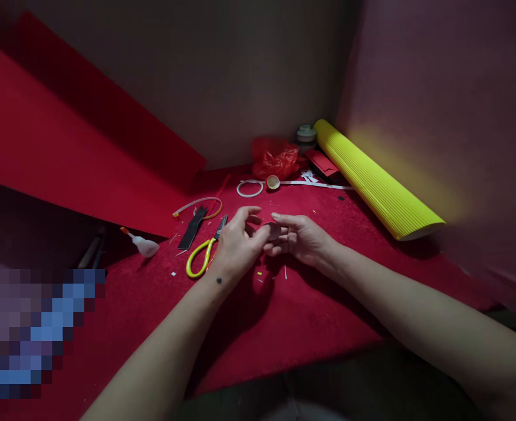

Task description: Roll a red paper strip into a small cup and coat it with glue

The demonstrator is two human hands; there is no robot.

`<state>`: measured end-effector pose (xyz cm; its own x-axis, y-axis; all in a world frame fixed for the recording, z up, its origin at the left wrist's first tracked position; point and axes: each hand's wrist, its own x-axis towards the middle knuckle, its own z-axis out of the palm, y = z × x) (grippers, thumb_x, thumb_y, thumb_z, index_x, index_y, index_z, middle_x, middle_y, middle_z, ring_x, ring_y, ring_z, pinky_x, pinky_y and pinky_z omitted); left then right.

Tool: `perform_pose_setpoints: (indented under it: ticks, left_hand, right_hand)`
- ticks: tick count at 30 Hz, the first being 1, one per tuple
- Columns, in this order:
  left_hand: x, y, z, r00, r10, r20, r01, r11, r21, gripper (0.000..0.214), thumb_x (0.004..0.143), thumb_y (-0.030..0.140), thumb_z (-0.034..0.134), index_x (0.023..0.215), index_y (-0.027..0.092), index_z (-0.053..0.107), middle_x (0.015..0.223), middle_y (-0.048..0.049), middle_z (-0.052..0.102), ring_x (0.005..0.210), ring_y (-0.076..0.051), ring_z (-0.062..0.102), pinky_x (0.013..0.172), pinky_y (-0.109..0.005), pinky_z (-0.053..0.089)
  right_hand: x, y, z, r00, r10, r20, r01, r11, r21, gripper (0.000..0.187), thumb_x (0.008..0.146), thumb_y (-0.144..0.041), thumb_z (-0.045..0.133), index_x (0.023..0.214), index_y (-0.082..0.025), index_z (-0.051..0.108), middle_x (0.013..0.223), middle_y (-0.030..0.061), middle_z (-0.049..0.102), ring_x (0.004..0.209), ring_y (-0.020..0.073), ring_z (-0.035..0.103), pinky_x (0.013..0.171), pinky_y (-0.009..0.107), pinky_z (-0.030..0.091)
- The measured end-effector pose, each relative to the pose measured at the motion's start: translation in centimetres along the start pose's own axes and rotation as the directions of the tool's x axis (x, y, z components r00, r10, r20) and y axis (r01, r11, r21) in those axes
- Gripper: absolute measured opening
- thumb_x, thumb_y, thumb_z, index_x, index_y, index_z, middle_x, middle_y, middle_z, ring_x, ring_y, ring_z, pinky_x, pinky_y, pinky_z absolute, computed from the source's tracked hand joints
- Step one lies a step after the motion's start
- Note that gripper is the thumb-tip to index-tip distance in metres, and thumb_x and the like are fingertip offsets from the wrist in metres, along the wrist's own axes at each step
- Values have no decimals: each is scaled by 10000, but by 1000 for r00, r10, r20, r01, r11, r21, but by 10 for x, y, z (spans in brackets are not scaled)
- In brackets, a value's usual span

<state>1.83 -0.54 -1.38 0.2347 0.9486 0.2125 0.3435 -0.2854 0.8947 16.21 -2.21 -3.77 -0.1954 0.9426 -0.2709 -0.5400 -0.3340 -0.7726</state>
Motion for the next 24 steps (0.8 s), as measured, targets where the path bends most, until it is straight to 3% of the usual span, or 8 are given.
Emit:
perform_pose_setpoints:
  ticks: [3,7,13,17,19,24]
  left_hand:
    - [3,1,-4,991,-134,23,135,968,-211,275,763,346,609,946,144,577,835,-46,623,542,-95,525,433,-211,364]
    - [7,-1,-7,954,-267,135,299,847,-439,278,790,396,584,858,128,560,714,-35,587,464,-91,506,366,-202,349]
    - [9,0,-10,880,-338,334,475,660,-582,307,836,407,556,769,109,587,667,-63,613,472,-143,575,345,-238,405]
    - [8,2,-13,837,-339,429,546,557,-625,295,858,348,542,750,89,630,634,-52,607,482,-137,569,342,-233,404]
    - [8,3,-13,819,-338,465,574,499,-649,246,852,314,558,803,93,652,665,-45,621,503,-129,571,369,-233,424]
    - [7,2,-12,814,-311,490,580,389,-716,144,829,178,576,905,101,671,694,-24,630,526,-92,561,419,-204,439]
  right_hand:
    - [0,-1,-3,983,-182,37,184,980,-80,169,763,-304,684,801,-141,663,725,44,666,563,137,616,547,281,525]
    - [-1,1,-3,922,-383,60,388,904,-179,315,703,-309,750,973,-175,659,796,4,665,624,109,610,594,262,515]
    - [-3,5,0,761,-630,153,635,675,-375,391,754,-244,711,1130,-216,609,972,29,680,891,144,644,847,330,518]
    - [-5,8,-2,625,-749,220,709,426,-562,492,781,-244,706,1249,-249,555,1040,46,660,959,173,630,925,382,491]
    - [-5,9,-3,582,-774,250,715,341,-610,514,796,-238,695,1283,-268,532,1082,51,646,985,182,619,943,392,480]
    - [-6,9,-4,550,-782,292,740,295,-604,531,820,-182,662,1315,-281,499,1117,54,633,1003,182,618,950,388,485]
